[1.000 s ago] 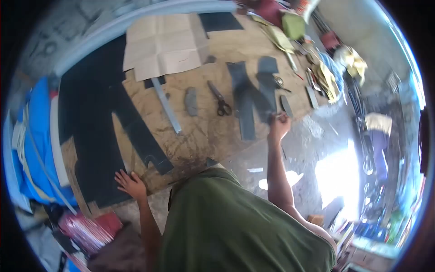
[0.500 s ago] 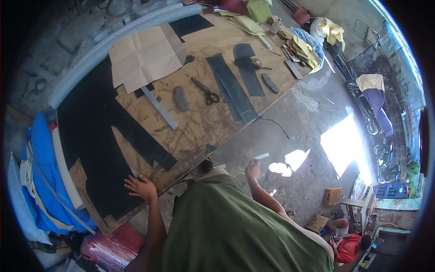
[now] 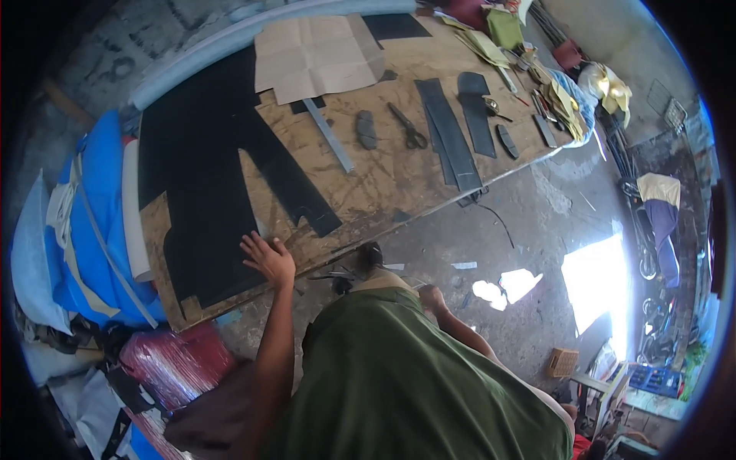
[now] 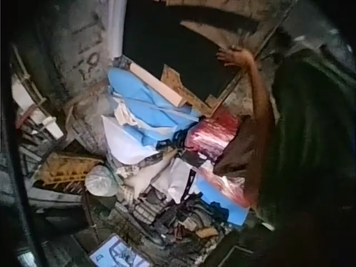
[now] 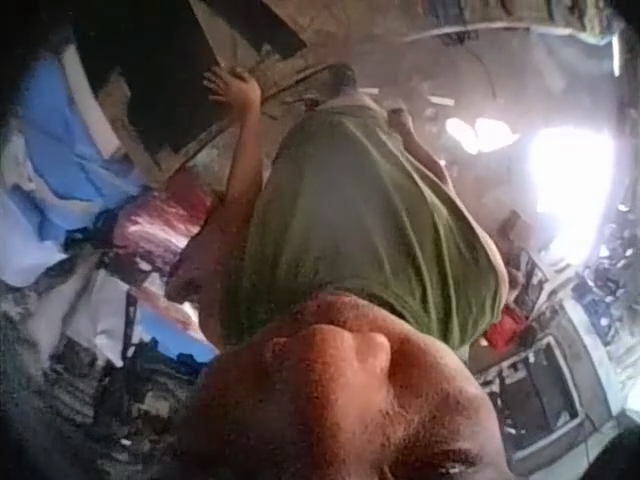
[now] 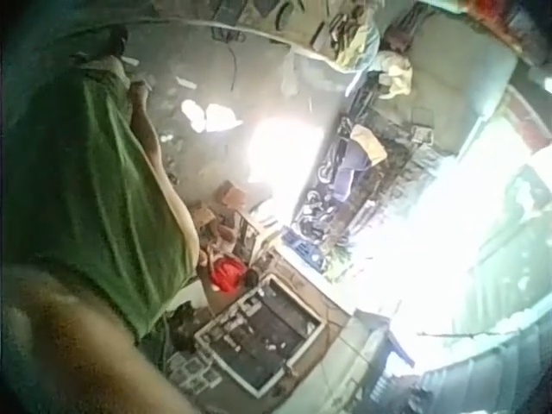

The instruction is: Marking and prepping fabric patterns for furniture reupholstery using a template and ruler.

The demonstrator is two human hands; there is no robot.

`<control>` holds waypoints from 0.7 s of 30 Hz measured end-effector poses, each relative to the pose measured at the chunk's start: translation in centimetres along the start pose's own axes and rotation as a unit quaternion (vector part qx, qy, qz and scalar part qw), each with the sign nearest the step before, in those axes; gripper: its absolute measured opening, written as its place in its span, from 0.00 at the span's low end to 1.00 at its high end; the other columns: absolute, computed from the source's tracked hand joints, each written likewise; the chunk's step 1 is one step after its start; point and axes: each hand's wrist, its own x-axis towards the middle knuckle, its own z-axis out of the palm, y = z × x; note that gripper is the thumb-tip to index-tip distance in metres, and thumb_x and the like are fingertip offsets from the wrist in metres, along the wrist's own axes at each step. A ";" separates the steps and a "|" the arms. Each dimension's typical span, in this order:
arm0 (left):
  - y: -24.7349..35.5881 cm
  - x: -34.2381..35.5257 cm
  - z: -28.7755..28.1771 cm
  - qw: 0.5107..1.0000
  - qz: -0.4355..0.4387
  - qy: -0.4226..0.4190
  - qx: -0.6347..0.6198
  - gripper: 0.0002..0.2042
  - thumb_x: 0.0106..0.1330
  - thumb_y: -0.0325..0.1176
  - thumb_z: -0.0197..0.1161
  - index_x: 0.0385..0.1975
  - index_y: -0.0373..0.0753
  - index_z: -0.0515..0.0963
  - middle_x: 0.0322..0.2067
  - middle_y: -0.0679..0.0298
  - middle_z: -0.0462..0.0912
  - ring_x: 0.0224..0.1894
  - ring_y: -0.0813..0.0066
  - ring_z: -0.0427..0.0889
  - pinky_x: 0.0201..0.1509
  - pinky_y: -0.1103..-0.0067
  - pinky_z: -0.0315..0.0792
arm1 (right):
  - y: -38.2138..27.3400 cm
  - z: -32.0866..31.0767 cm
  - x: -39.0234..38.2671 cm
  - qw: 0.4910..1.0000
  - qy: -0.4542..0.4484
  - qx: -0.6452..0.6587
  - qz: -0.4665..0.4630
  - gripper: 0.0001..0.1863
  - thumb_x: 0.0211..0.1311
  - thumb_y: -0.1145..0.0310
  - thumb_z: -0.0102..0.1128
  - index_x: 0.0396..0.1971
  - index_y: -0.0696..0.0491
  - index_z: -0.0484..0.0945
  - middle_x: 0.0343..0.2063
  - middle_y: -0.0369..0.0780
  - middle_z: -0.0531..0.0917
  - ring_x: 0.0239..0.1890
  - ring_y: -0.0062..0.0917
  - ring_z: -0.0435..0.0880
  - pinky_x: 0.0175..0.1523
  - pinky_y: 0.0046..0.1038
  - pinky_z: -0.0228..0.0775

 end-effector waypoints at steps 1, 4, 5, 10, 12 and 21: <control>0.1 -0.2 -0.6 1.000 -0.005 0.004 0.001 0.31 0.76 0.39 0.56 0.76 0.33 0.62 0.78 0.43 0.59 0.82 0.40 0.52 0.79 0.40 0.51 | 1.2 -0.6 -0.8 1.000 -0.018 -0.006 -0.009 0.19 0.65 0.58 0.57 0.44 0.58 0.83 0.40 0.51 0.88 0.41 0.47 0.87 0.48 0.43 0.78; 0.8 -0.5 -2.3 0.989 0.062 0.055 -0.122 0.29 0.72 0.33 0.60 0.73 0.36 0.67 0.74 0.48 0.68 0.77 0.45 0.64 0.76 0.47 0.58 | 0.7 1.2 0.8 0.997 -0.065 -0.023 -0.029 0.20 0.63 0.57 0.58 0.42 0.58 0.85 0.40 0.51 0.89 0.41 0.47 0.88 0.48 0.43 0.78; 1.2 -0.5 -2.7 0.980 0.086 0.071 -0.163 0.28 0.71 0.31 0.62 0.72 0.37 0.69 0.72 0.49 0.71 0.75 0.46 0.68 0.76 0.50 0.61 | 0.4 2.0 1.1 0.996 -0.079 -0.028 -0.033 0.20 0.62 0.57 0.58 0.41 0.58 0.86 0.40 0.51 0.89 0.41 0.47 0.88 0.47 0.43 0.78; 1.9 -1.4 -3.4 0.977 0.105 0.003 -0.183 0.24 0.66 0.28 0.63 0.65 0.40 0.77 0.65 0.56 0.79 0.64 0.53 0.78 0.70 0.59 0.68 | 0.8 3.4 1.9 0.983 -0.163 -0.064 -0.054 0.21 0.59 0.56 0.59 0.38 0.59 0.89 0.39 0.52 0.91 0.41 0.47 0.88 0.47 0.42 0.79; 2.8 -1.5 -3.5 0.961 0.150 -0.023 -0.230 0.21 0.65 0.27 0.63 0.60 0.42 0.81 0.64 0.56 0.80 0.61 0.54 0.80 0.68 0.62 0.69 | 1.6 3.3 1.8 0.983 -0.175 -0.043 -0.044 0.21 0.59 0.56 0.60 0.38 0.58 0.89 0.39 0.51 0.91 0.41 0.46 0.88 0.47 0.41 0.79; 5.1 -3.5 -2.5 0.963 0.238 -0.084 -0.090 0.29 0.69 0.35 0.62 0.71 0.37 0.72 0.73 0.47 0.70 0.76 0.44 0.67 0.74 0.42 0.61 | -0.8 1.2 2.4 0.981 -0.192 -0.005 0.016 0.22 0.56 0.57 0.64 0.42 0.57 0.91 0.37 0.48 0.91 0.40 0.40 0.89 0.48 0.37 0.79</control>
